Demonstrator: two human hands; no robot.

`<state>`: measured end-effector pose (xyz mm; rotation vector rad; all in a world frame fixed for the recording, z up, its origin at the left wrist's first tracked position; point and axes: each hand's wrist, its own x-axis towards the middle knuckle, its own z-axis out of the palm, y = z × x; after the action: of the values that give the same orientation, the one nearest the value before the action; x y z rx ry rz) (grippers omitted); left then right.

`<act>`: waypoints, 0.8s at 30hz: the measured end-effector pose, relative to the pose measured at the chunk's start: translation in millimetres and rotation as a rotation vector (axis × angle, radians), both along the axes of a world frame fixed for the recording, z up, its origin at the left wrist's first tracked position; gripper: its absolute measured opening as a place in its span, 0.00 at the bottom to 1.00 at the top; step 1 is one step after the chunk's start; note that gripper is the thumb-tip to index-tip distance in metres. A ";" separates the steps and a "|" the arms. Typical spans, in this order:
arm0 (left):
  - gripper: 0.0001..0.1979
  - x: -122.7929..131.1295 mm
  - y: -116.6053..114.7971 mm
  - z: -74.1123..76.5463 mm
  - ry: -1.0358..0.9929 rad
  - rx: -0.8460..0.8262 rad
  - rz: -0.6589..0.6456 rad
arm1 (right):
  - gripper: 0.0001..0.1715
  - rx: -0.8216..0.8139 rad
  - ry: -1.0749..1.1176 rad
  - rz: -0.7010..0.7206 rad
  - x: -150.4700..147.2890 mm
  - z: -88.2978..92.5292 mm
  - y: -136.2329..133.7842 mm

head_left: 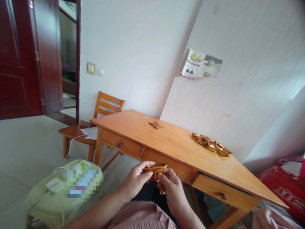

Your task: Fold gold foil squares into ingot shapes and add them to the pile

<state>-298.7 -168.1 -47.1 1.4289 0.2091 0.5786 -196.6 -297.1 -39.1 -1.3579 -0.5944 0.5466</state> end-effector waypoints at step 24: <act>0.14 -2.6 -2.2 5.6 -0.048 0.230 0.124 | 0.24 0.097 0.221 0.006 -3.2 10.0 -0.9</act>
<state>-301.2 -170.2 -41.5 1.6298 0.1986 0.7568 -199.8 -298.0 -29.0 -1.1858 -0.4391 0.6543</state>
